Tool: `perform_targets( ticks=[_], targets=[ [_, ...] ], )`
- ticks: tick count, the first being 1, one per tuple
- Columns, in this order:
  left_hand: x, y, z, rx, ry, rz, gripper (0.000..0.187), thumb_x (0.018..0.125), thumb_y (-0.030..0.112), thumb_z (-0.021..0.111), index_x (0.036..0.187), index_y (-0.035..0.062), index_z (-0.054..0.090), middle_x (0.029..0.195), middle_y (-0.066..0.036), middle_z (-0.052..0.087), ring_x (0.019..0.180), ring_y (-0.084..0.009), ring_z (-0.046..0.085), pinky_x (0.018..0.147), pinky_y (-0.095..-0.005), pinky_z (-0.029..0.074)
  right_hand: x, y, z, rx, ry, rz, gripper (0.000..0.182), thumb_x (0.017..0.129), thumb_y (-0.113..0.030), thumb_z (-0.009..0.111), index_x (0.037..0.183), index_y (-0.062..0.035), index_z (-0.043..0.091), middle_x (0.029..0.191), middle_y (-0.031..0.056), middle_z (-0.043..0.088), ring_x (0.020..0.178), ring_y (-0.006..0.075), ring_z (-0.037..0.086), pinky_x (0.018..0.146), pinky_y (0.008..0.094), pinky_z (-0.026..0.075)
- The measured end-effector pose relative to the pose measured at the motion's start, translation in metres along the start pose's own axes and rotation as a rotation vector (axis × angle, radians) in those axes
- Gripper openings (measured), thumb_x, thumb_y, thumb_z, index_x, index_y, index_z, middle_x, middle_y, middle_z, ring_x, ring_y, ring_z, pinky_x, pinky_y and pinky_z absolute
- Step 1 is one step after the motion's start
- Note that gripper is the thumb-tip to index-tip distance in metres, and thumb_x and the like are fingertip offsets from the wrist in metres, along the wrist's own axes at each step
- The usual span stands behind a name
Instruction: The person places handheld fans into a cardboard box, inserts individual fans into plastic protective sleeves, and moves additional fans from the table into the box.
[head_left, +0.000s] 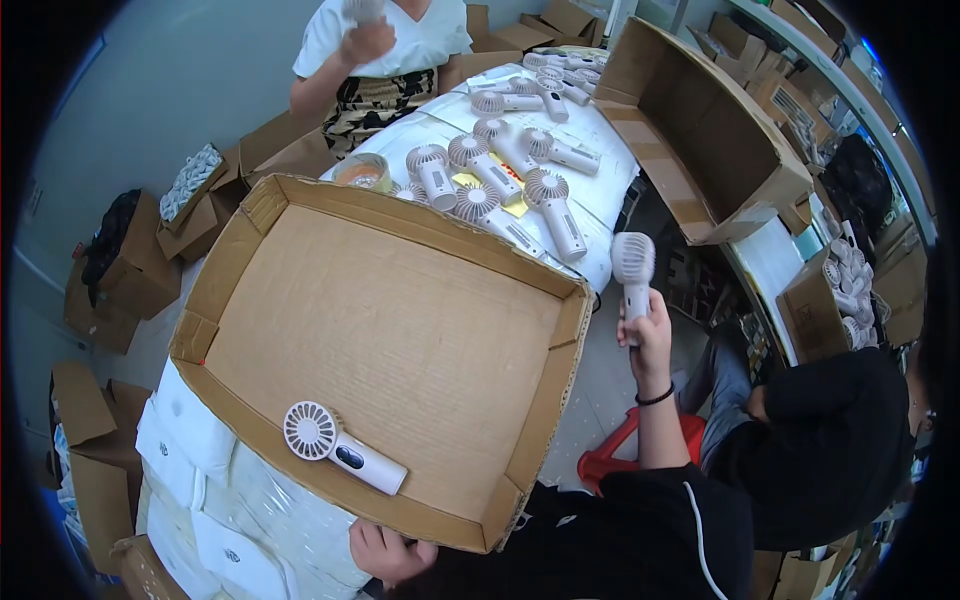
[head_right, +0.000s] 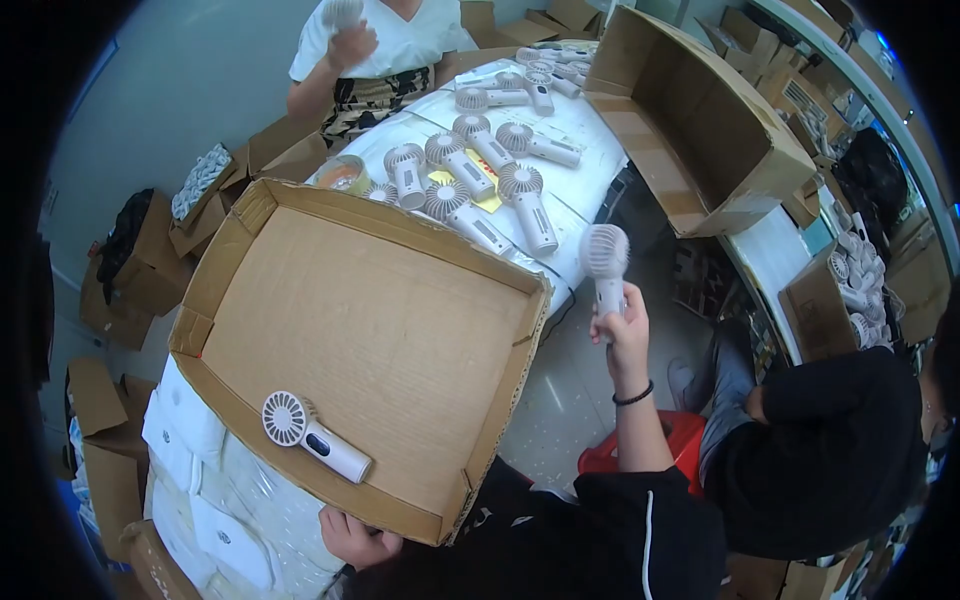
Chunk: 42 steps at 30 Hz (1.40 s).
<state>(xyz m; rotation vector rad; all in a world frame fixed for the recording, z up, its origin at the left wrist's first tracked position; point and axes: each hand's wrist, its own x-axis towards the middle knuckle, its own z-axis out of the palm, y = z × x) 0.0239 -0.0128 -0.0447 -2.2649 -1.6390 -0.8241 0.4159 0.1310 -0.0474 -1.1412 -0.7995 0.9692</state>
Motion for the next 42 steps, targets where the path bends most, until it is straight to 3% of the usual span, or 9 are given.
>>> perform_targets(
  ticks=[4,6,7,11,21,26,30,34,42],
  targets=[
    [0.003,0.003,-0.001,-0.019,0.027,-0.003,0.041,0.072,0.039,0.059,0.086,0.0006,0.058,0.074,-0.016,0.051,0.062,-0.0326,0.048,0.054,-0.0391,0.042,-0.008,0.020,0.019,-0.125,0.352,-0.460,0.040,0.071,-0.003,0.054,0.109,-0.0022,0.042,0.083,0.0067,0.049,0.056,0.0103,0.048,0.047,0.0219,0.040],
    [0.004,0.002,-0.004,-0.027,-0.010,-0.002,0.041,0.071,0.039,0.060,0.086,0.0005,0.058,0.074,-0.017,0.050,0.062,-0.0327,0.048,0.054,-0.0391,0.042,0.004,0.042,0.001,-0.933,0.061,-0.530,0.039,0.072,-0.005,0.057,0.107,-0.0039,0.042,0.082,0.0052,0.050,0.067,0.0106,0.051,0.062,0.0210,0.044],
    [0.004,0.002,-0.003,-0.030,-0.006,0.001,0.041,0.071,0.039,0.060,0.086,0.0005,0.058,0.074,-0.017,0.050,0.062,-0.0327,0.048,0.054,-0.0391,0.042,0.006,0.055,0.007,-0.548,0.019,-0.077,0.037,0.071,-0.002,0.059,0.105,-0.0028,0.045,0.081,0.0040,0.050,0.070,0.0112,0.050,0.066,0.0234,0.044],
    [0.006,0.001,-0.002,-0.021,0.006,0.008,0.042,0.073,0.040,0.060,0.088,0.0004,0.058,0.075,-0.017,0.051,0.062,-0.0329,0.048,0.053,-0.0389,0.042,0.002,0.057,0.012,-0.241,0.331,-0.364,0.039,0.071,-0.003,0.061,0.107,-0.0007,0.047,0.087,0.0038,0.053,0.076,0.0134,0.052,0.071,0.0272,0.045],
    [0.007,0.003,-0.003,-0.016,0.002,-0.012,0.038,0.075,0.041,0.058,0.078,0.0026,0.054,0.070,-0.015,0.047,0.061,-0.0325,0.048,0.052,-0.0392,0.042,0.016,0.058,0.008,-0.721,0.033,-0.284,0.043,0.069,-0.012,0.063,0.106,-0.0015,0.044,0.093,0.0190,0.060,0.088,0.0365,0.060,0.076,0.0358,0.046],
    [0.010,0.008,-0.003,-0.047,0.043,-0.058,0.030,0.070,0.032,0.061,0.075,0.0039,0.053,0.070,-0.013,0.047,0.062,-0.0319,0.048,0.053,-0.0392,0.042,0.054,-0.003,0.009,-0.751,0.094,-0.362,0.042,0.076,-0.020,0.068,0.103,-0.0028,0.040,0.085,0.0129,0.058,0.079,0.0194,0.058,0.073,0.0313,0.046],
    [0.007,0.010,-0.004,-0.088,0.022,-0.081,0.033,0.059,0.022,0.062,0.083,0.0003,0.057,0.078,-0.017,0.051,0.065,-0.0344,0.048,0.056,-0.0406,0.041,0.101,-0.024,0.030,-1.095,-0.057,-0.146,0.056,0.085,-0.039,0.056,0.121,0.0004,0.039,0.100,0.0225,0.060,0.087,0.0349,0.061,0.079,0.0404,0.046],
    [0.008,0.013,-0.004,-0.076,0.060,-0.105,0.033,0.057,0.021,0.063,0.082,0.0007,0.057,0.077,-0.016,0.051,0.066,-0.0336,0.049,0.056,-0.0401,0.041,0.114,-0.029,0.056,-1.447,-0.033,-0.471,0.068,0.085,-0.047,0.050,0.130,0.0022,0.038,0.122,0.0327,0.046,0.111,0.0455,0.049,0.093,0.0412,0.040],
    [0.010,0.017,-0.006,-0.042,0.059,-0.121,0.030,0.058,0.019,0.065,0.083,0.0019,0.058,0.083,-0.013,0.055,0.072,-0.0309,0.052,0.059,-0.0384,0.043,0.155,-0.011,0.090,-1.334,-0.211,-0.307,0.094,0.072,-0.056,0.057,0.140,0.0000,0.025,0.135,0.0436,0.018,0.123,0.0480,0.037,0.103,0.0360,0.032]
  ],
)
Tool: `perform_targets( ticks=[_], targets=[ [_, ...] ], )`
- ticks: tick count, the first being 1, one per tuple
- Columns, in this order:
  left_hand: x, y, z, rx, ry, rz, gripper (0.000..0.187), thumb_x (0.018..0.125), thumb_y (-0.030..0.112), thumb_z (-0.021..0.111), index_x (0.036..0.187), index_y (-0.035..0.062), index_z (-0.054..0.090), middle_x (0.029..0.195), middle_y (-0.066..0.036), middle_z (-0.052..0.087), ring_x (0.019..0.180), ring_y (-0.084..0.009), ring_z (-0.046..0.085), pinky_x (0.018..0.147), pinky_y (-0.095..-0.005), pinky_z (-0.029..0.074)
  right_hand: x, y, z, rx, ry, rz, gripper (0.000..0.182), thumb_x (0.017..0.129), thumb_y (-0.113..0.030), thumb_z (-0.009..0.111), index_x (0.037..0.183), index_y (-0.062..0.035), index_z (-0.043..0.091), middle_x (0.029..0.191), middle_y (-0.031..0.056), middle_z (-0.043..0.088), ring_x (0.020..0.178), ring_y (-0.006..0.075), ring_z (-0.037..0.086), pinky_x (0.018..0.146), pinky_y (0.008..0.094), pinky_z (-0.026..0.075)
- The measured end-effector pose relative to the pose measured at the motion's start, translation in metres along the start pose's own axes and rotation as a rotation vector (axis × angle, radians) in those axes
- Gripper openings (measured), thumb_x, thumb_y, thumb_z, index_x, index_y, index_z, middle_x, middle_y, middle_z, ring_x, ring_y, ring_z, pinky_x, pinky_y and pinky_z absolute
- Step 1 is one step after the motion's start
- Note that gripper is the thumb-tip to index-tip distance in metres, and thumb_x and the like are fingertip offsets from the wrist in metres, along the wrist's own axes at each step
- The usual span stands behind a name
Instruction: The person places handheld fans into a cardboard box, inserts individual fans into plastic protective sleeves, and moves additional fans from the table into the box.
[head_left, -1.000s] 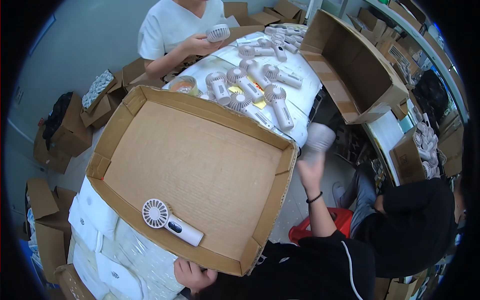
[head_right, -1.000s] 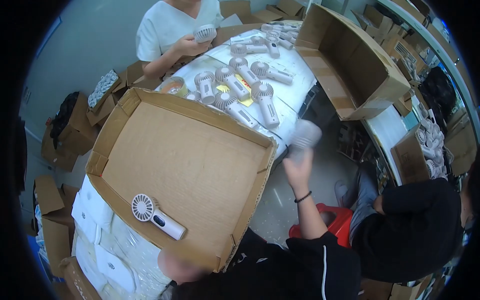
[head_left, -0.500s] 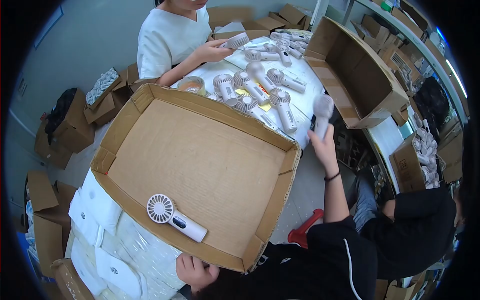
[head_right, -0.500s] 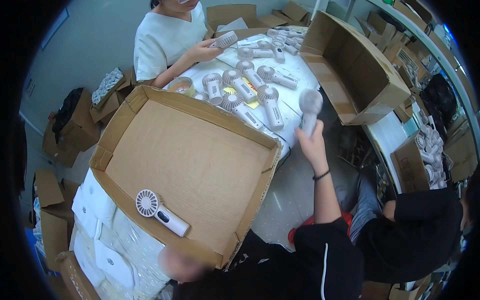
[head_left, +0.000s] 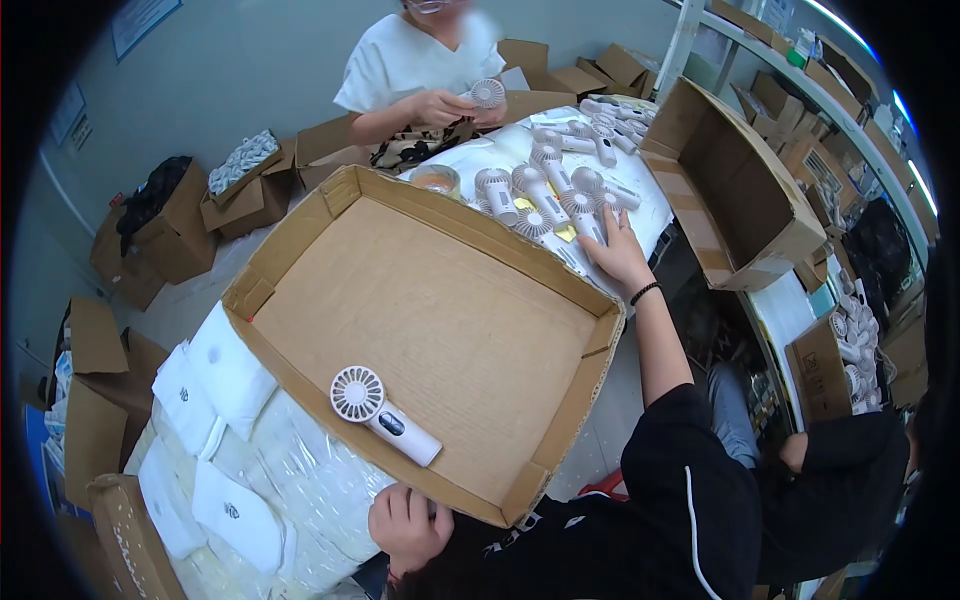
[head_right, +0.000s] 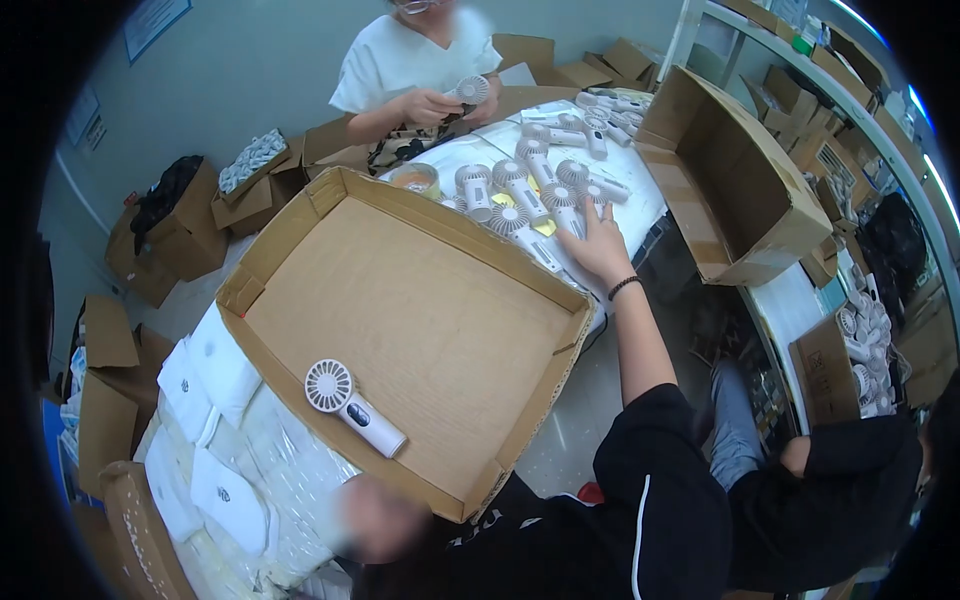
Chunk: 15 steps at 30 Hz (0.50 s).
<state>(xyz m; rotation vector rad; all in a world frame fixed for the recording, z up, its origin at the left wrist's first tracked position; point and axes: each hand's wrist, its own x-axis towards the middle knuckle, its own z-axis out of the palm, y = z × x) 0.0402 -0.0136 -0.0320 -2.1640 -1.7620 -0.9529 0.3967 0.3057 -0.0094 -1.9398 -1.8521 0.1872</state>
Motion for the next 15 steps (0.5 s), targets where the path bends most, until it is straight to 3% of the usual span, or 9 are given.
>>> perform_targets(
  ticks=[4,7,10,11,12,15],
  targets=[
    [0.003,0.007,-0.006,0.038,0.013,-0.062,0.023,0.063,0.017,0.067,0.081,0.0052,0.059,0.085,-0.007,0.057,0.075,-0.0254,0.055,0.063,-0.0352,0.043,0.006,0.003,0.005,0.050,0.069,-0.057,0.087,0.076,-0.055,0.055,0.139,-0.0005,0.030,0.134,0.0421,0.023,0.124,0.0469,0.036,0.103,0.0353,0.032],
    [0.005,0.009,-0.007,0.024,0.038,-0.075,0.023,0.065,0.014,0.067,0.086,0.0068,0.061,0.090,-0.005,0.060,0.078,-0.0218,0.056,0.064,-0.0317,0.042,0.000,0.011,0.005,0.079,0.116,-0.094,0.075,0.082,-0.049,0.054,0.134,0.0013,0.036,0.135,0.0343,0.032,0.128,0.0419,0.033,0.105,0.0376,0.028],
    [0.002,0.008,-0.007,-0.039,0.072,-0.066,0.025,0.063,0.013,0.067,0.086,0.0048,0.061,0.091,-0.007,0.059,0.079,-0.0256,0.055,0.063,-0.0353,0.042,0.011,0.008,-0.008,0.172,0.193,-0.214,0.063,0.084,-0.046,0.056,0.126,0.0000,0.048,0.136,0.0277,0.037,0.126,0.0404,0.036,0.103,0.0418,0.032],
    [0.001,0.008,-0.009,-0.058,0.070,-0.063,0.024,0.065,0.014,0.067,0.087,0.0049,0.061,0.093,-0.007,0.059,0.081,-0.0252,0.056,0.066,-0.0352,0.042,0.012,0.001,-0.012,0.234,0.248,-0.308,0.052,0.086,-0.034,0.059,0.121,0.0030,0.050,0.124,0.0235,0.051,0.120,0.0355,0.045,0.101,0.0381,0.034],
    [0.002,0.007,-0.012,-0.050,0.071,-0.075,0.024,0.065,0.014,0.067,0.087,0.0049,0.061,0.093,-0.007,0.059,0.081,-0.0252,0.056,0.066,-0.0352,0.042,0.017,-0.003,-0.021,0.191,0.268,-0.374,0.053,0.086,-0.036,0.058,0.122,0.0017,0.050,0.124,0.0240,0.051,0.120,0.0367,0.045,0.101,0.0384,0.035],
    [-0.004,0.004,-0.019,-0.165,0.001,-0.083,0.028,0.068,0.014,0.067,0.094,0.0051,0.062,0.099,-0.006,0.060,0.088,-0.0239,0.056,0.073,-0.0344,0.041,0.052,-0.007,-0.035,0.259,0.236,-0.238,0.059,0.085,-0.043,0.056,0.124,0.0007,0.049,0.127,0.0234,0.050,0.121,0.0365,0.044,0.101,0.0384,0.034]
  ],
)
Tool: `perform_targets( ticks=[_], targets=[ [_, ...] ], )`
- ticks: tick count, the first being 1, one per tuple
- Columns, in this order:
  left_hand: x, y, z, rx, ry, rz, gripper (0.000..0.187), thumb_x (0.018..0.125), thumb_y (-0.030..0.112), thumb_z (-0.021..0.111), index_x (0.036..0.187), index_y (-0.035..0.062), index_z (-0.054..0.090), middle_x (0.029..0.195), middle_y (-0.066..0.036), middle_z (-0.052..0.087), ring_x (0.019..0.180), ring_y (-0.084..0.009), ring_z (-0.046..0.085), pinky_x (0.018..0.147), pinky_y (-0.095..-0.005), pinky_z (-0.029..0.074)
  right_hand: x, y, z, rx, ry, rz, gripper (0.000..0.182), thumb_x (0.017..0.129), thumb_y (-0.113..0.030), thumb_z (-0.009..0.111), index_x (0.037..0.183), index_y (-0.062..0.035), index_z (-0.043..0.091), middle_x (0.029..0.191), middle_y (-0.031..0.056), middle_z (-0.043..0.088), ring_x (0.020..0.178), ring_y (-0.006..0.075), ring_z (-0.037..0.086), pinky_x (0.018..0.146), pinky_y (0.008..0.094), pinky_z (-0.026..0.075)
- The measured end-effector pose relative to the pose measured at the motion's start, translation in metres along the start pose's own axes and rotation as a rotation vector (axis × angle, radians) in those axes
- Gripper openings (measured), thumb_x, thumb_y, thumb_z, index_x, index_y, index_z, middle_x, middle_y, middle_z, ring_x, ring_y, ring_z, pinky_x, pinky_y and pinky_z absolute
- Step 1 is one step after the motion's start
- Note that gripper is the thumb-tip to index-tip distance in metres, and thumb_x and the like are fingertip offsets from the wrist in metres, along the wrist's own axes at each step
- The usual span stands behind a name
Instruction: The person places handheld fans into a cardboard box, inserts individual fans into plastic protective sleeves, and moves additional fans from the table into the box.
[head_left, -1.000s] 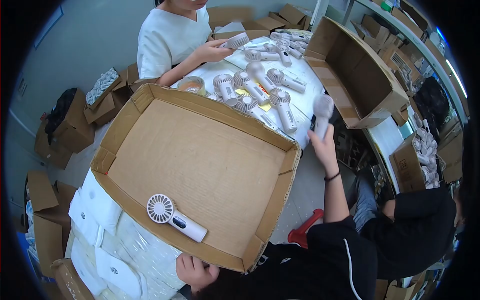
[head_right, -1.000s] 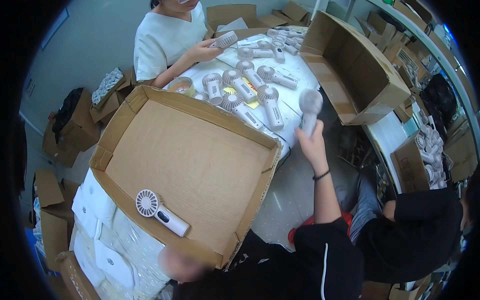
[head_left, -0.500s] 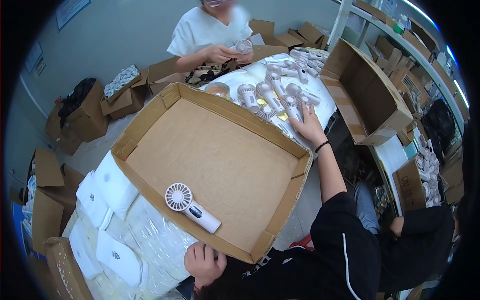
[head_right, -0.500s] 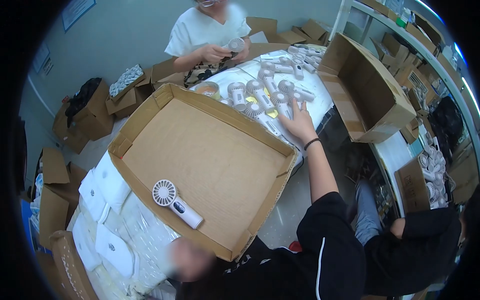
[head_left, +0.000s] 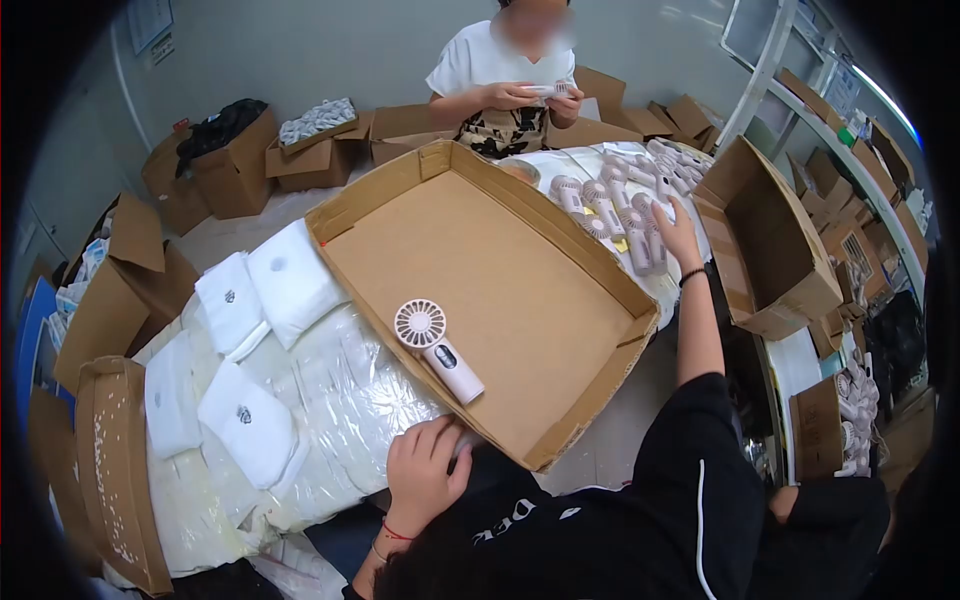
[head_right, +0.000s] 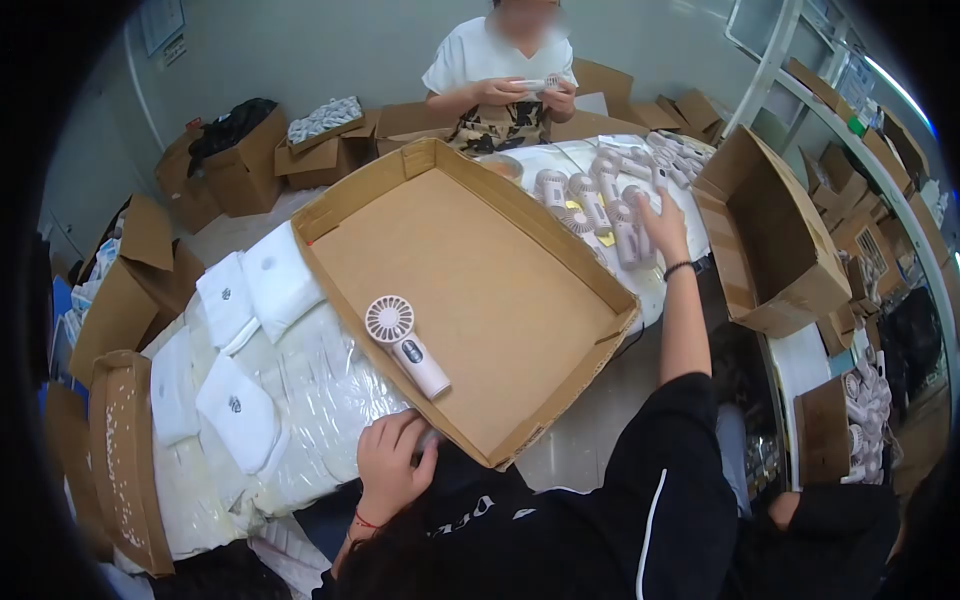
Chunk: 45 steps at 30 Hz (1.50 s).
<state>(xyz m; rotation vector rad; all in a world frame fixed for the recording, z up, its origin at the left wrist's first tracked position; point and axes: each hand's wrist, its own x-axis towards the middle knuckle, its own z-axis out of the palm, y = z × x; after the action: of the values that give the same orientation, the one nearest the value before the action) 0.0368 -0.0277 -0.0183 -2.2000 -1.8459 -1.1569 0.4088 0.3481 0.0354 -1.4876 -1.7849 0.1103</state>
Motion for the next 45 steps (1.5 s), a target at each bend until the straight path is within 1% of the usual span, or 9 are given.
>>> perform_targets(
  ticks=[3,9,23,27,29,31,33,40,45],
  targets=[
    [-0.012,0.000,-0.006,0.039,-0.033,0.027,0.031,0.071,0.017,0.067,0.100,0.0065,0.062,0.106,-0.006,0.060,0.088,-0.0216,0.056,0.072,-0.0330,0.042,0.028,0.023,0.021,-0.138,0.012,0.187,0.070,0.081,-0.055,0.054,0.127,-0.0017,0.048,0.129,0.0225,0.048,0.124,0.0367,0.040,0.103,0.0383,0.032],
    [-0.017,0.001,-0.003,0.144,-0.056,0.050,0.035,0.071,0.024,0.069,0.102,0.0089,0.063,0.108,-0.002,0.059,0.088,-0.0191,0.055,0.074,-0.0311,0.040,0.044,-0.019,0.031,-0.562,-0.366,0.366,0.080,0.072,-0.070,0.047,0.135,-0.0218,0.042,0.142,0.0120,0.035,0.132,0.0323,0.031,0.104,0.0597,0.018],
    [-0.018,0.001,0.020,0.336,0.015,-0.002,0.036,0.061,0.038,0.070,0.085,0.0131,0.064,0.092,0.000,0.060,0.077,-0.0185,0.054,0.069,-0.0326,0.038,0.056,-0.010,0.067,-0.463,-0.496,0.137,0.066,0.074,-0.069,0.044,0.131,-0.0356,0.045,0.145,0.0106,0.030,0.130,0.0353,0.033,0.100,0.0680,0.016],
    [-0.018,0.002,0.023,0.351,0.042,-0.022,0.036,0.059,0.038,0.070,0.083,0.0128,0.063,0.091,-0.001,0.059,0.077,-0.0194,0.053,0.069,-0.0329,0.039,0.058,0.004,0.072,-0.393,-0.429,0.083,0.063,0.078,-0.065,0.040,0.132,-0.0318,0.046,0.141,0.0123,0.037,0.128,0.0332,0.037,0.103,0.0554,0.025],
    [-0.017,0.003,0.023,0.356,0.057,-0.028,0.036,0.058,0.038,0.070,0.083,0.0126,0.063,0.092,-0.001,0.059,0.078,-0.0195,0.053,0.069,-0.0330,0.039,0.058,0.016,0.068,-0.136,-0.315,0.023,0.058,0.085,-0.055,0.041,0.126,-0.0166,0.052,0.129,0.0126,0.051,0.121,0.0295,0.045,0.099,0.0426,0.034],
    [-0.015,0.004,0.021,0.335,0.052,-0.029,0.036,0.059,0.037,0.070,0.084,0.0122,0.063,0.093,-0.002,0.059,0.080,-0.0199,0.053,0.068,-0.0334,0.039,0.060,0.015,0.060,0.632,0.115,0.083,0.045,0.090,-0.039,0.045,0.114,-0.0030,0.056,0.108,0.0127,0.062,0.106,0.0249,0.055,0.093,0.0344,0.040],
    [-0.015,0.003,0.019,0.321,0.047,-0.031,0.037,0.059,0.037,0.070,0.085,0.0120,0.063,0.094,-0.002,0.058,0.080,-0.0201,0.053,0.069,-0.0334,0.039,0.041,-0.008,0.035,0.953,0.198,0.164,0.029,0.092,-0.023,0.048,0.102,0.0015,0.058,0.097,0.0121,0.065,0.093,0.0178,0.060,0.089,0.0303,0.043],
    [-0.014,0.003,0.015,0.207,0.022,-0.020,0.041,0.063,0.029,0.071,0.096,0.0077,0.060,0.101,-0.006,0.057,0.084,-0.0240,0.052,0.072,-0.0367,0.039,-0.095,-0.206,-0.005,0.405,-0.919,-0.391,0.018,0.088,-0.018,0.058,0.097,-0.0021,0.060,0.088,0.0076,0.063,0.085,0.0153,0.059,0.077,0.0275,0.046],
    [-0.015,0.004,-0.002,0.124,0.044,-0.032,0.030,0.072,0.025,0.068,0.098,0.0096,0.061,0.105,-0.004,0.057,0.085,-0.0217,0.054,0.073,-0.0336,0.040,-0.172,-0.281,0.032,-0.187,-1.022,-0.585,0.052,0.080,-0.049,0.063,0.097,-0.0010,0.055,0.080,0.0160,0.064,0.076,0.0302,0.064,0.069,0.0376,0.050]
  ],
)
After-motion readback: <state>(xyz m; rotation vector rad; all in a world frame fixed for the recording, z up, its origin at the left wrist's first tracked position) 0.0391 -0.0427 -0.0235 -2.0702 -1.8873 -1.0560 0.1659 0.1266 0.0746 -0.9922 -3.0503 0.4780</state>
